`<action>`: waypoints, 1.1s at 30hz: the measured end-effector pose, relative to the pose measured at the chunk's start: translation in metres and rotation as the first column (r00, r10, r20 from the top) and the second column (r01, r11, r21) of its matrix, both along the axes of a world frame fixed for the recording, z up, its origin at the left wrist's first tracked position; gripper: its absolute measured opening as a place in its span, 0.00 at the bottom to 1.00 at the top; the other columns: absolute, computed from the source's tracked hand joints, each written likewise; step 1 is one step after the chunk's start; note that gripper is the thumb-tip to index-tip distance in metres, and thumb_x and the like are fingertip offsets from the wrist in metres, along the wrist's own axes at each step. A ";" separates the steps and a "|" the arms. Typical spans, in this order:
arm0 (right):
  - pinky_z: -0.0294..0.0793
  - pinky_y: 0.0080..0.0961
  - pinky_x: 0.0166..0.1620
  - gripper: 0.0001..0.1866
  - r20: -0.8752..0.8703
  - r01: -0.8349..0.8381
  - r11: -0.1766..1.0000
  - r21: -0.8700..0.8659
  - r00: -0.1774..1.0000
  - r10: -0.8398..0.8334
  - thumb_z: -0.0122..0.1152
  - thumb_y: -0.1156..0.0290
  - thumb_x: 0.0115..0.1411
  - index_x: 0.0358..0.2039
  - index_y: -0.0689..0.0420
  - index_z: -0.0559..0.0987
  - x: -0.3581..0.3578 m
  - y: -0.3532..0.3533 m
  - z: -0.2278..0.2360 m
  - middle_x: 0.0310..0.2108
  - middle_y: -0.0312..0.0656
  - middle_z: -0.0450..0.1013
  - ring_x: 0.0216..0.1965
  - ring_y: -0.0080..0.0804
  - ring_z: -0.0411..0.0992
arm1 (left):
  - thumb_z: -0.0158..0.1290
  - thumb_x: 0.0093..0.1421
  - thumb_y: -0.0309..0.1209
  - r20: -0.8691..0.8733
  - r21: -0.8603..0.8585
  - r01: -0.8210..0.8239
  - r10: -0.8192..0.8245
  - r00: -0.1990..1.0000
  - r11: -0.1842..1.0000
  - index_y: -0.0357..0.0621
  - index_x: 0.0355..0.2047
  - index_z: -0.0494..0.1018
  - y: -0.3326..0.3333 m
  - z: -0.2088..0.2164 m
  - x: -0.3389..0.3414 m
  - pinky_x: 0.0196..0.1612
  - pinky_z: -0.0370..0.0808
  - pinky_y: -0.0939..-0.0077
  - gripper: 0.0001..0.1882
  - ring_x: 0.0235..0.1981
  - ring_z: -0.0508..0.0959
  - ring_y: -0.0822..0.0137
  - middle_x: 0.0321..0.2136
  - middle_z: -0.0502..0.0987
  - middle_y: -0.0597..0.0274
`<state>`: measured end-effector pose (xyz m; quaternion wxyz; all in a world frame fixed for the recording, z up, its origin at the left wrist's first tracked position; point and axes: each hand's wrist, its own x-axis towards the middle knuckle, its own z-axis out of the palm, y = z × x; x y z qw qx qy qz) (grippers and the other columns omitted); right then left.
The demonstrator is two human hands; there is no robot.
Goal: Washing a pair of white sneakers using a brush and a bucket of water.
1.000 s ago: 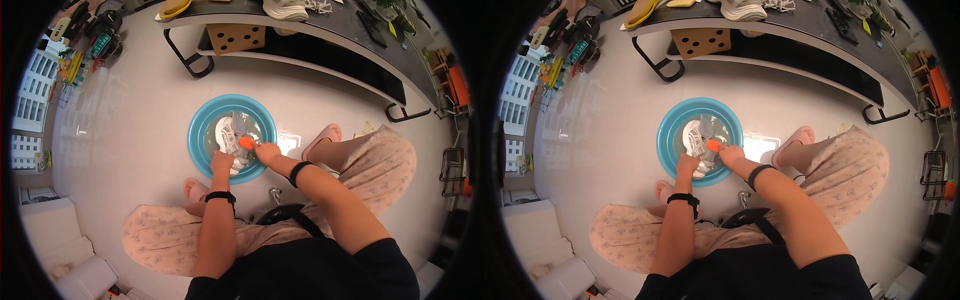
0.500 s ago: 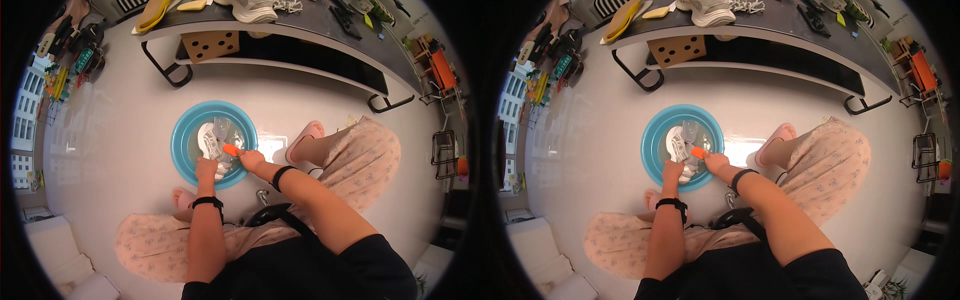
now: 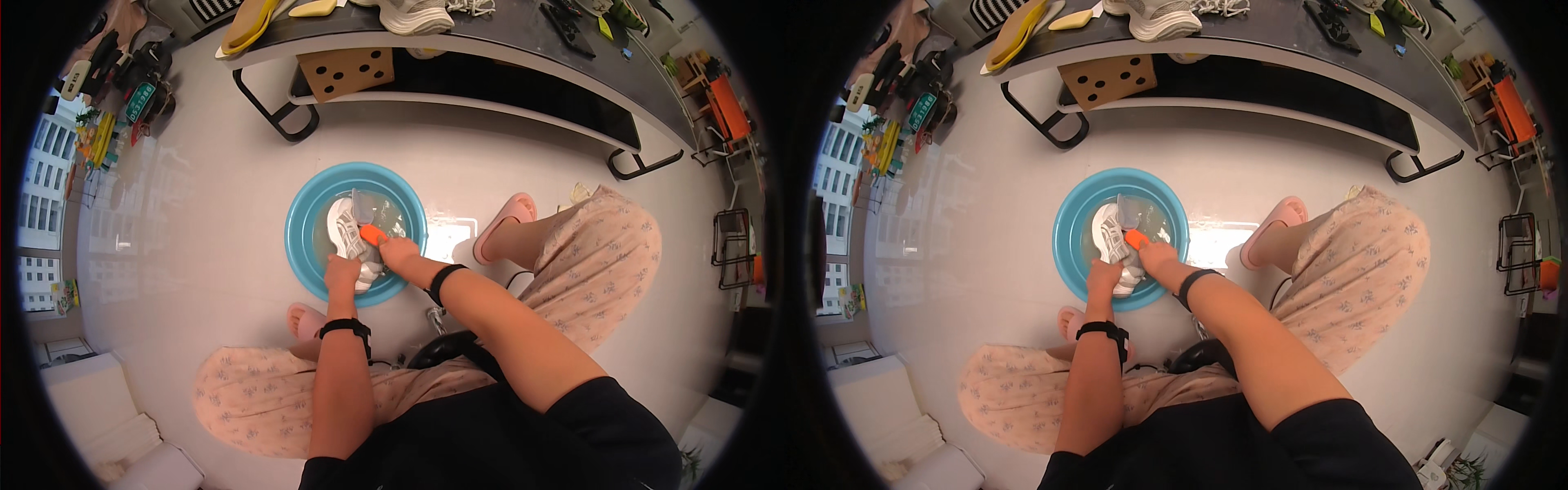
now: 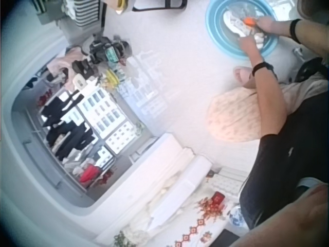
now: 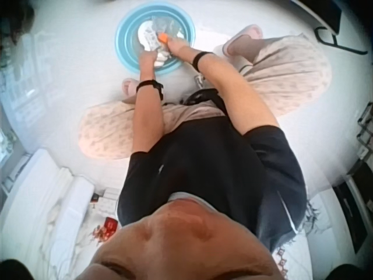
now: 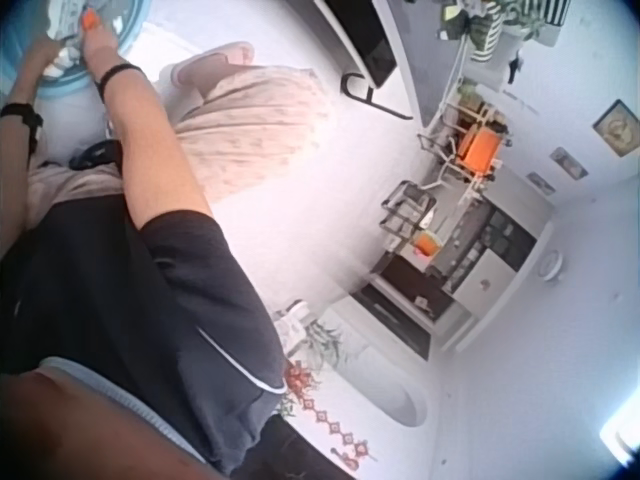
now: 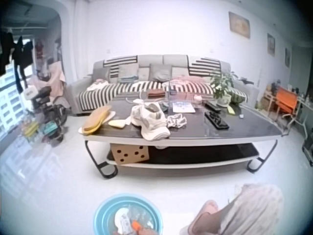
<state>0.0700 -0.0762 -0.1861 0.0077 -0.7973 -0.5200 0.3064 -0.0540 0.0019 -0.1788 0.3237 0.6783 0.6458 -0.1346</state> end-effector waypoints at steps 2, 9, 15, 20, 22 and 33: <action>0.74 0.37 0.36 0.16 -0.018 -0.102 0.994 -0.035 0.995 0.102 0.41 0.70 0.58 0.45 0.58 0.70 -0.002 -0.005 0.004 0.33 0.48 0.74 0.36 0.44 0.74 | 0.53 0.47 0.45 -0.010 0.010 -0.001 0.001 1.000 1.000 0.30 0.46 0.59 -0.001 -0.001 0.000 0.46 0.70 0.63 0.34 0.43 0.73 0.48 0.40 0.73 0.41; 0.74 0.36 0.36 0.14 0.057 -0.350 0.936 0.035 0.936 0.348 0.42 0.69 0.57 0.41 0.58 0.73 0.013 -0.003 0.016 0.31 0.49 0.74 0.37 0.43 0.74 | 0.53 0.48 0.47 -0.044 -0.033 -0.007 0.006 0.999 0.999 0.31 0.47 0.58 -0.001 -0.001 -0.002 0.46 0.69 0.64 0.36 0.44 0.73 0.48 0.41 0.72 0.41; 0.75 0.35 0.33 0.14 0.019 -0.141 0.986 0.093 0.990 0.140 0.43 0.68 0.56 0.40 0.57 0.74 -0.007 0.010 0.000 0.30 0.49 0.74 0.34 0.42 0.74 | 0.54 0.47 0.48 -0.016 -0.037 -0.003 0.002 1.000 0.999 0.31 0.47 0.58 -0.001 -0.005 -0.002 0.48 0.68 0.63 0.36 0.45 0.72 0.49 0.42 0.72 0.42; 0.75 0.34 0.32 0.15 0.027 -0.211 0.968 0.136 0.978 0.209 0.44 0.70 0.55 0.41 0.59 0.73 -0.026 -0.035 0.012 0.29 0.49 0.74 0.32 0.42 0.74 | 0.54 0.47 0.47 -0.036 -0.035 -0.071 0.070 0.997 0.997 0.31 0.47 0.58 0.000 -0.009 -0.009 0.47 0.69 0.63 0.36 0.45 0.72 0.48 0.43 0.71 0.42; 0.75 0.35 0.33 0.16 0.086 -0.228 0.967 0.116 0.972 0.219 0.44 0.71 0.55 0.43 0.61 0.71 -0.015 -0.028 0.012 0.30 0.48 0.74 0.33 0.43 0.74 | 0.54 0.47 0.47 -0.027 -0.056 -0.054 0.053 0.998 0.997 0.31 0.47 0.58 0.000 -0.003 -0.005 0.47 0.69 0.63 0.36 0.45 0.72 0.48 0.43 0.71 0.42; 0.73 0.38 0.36 0.18 -0.119 -0.109 0.994 -0.016 0.987 0.107 0.42 0.72 0.55 0.47 0.58 0.65 -0.010 -0.038 0.019 0.29 0.50 0.74 0.34 0.46 0.74 | 0.54 0.46 0.42 0.001 0.001 -0.075 0.075 0.997 0.997 0.33 0.45 0.59 -0.008 -0.005 -0.005 0.46 0.70 0.62 0.31 0.44 0.73 0.48 0.42 0.71 0.42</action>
